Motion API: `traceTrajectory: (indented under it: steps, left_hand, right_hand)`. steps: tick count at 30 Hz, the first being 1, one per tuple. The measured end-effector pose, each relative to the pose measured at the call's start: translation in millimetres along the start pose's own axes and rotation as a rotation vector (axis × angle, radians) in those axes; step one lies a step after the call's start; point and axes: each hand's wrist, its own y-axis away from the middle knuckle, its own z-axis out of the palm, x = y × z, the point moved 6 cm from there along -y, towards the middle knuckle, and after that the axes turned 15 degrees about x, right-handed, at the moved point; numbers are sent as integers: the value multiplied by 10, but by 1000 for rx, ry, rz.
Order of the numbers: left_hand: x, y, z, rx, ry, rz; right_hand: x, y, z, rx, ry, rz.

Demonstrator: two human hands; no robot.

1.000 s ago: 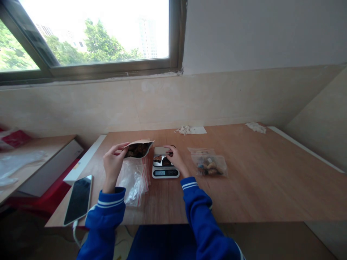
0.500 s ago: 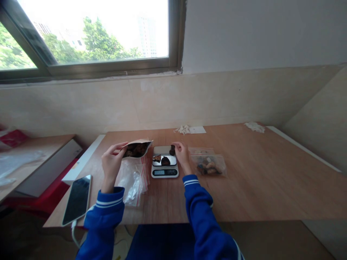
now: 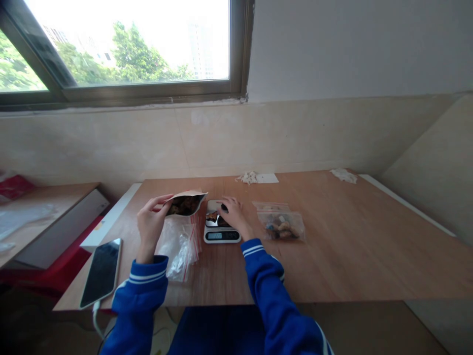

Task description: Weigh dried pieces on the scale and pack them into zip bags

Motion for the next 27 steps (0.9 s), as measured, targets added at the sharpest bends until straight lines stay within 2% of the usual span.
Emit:
traceTrajectory:
  steps: [3, 7, 10, 13, 14, 16, 18, 20, 22, 24, 27]
  left_hand:
    - [7, 9, 3, -1, -7, 1]
    - [1, 25, -13, -16, 2, -2]
    - [0, 49, -25, -23, 18, -15]
    - [11, 89, -32, -17, -5, -37]
    - [18, 106, -31, -23, -13, -43]
    - [36, 142, -30, -40, -20, -55]
    - [50, 176, -37, -51, -13, -66]
    - [51, 207, -56, -43, -10, -78]
    - [42, 238, -86, -15, -29, -84]
    - [30, 273, -120, 22, -65, -89]
    - [17, 336, -151, 58, -97, -104]
  right_hand:
    - [-232, 39, 125, -129, 59, -77]
    - [-248, -38, 127, -118, 153, 25]
    - [-368, -140, -137, 39, -1, 56]
    - [-746, -157, -613, 259, -307, 42]
    - [-908, -137, -755, 291, -402, 48]
    - [-1292, -75, -902, 199, -535, 2]
    - [-1675, 40, -838, -63, -582, -137]
    - [-1862, 153, -682, -184, -533, -247]
    - [-1850, 212, -449, -184, -423, -288]
    - [-1742, 220, -186, -175, -342, -280]
    - [-1593, 142, 161, -230, -244, -249]
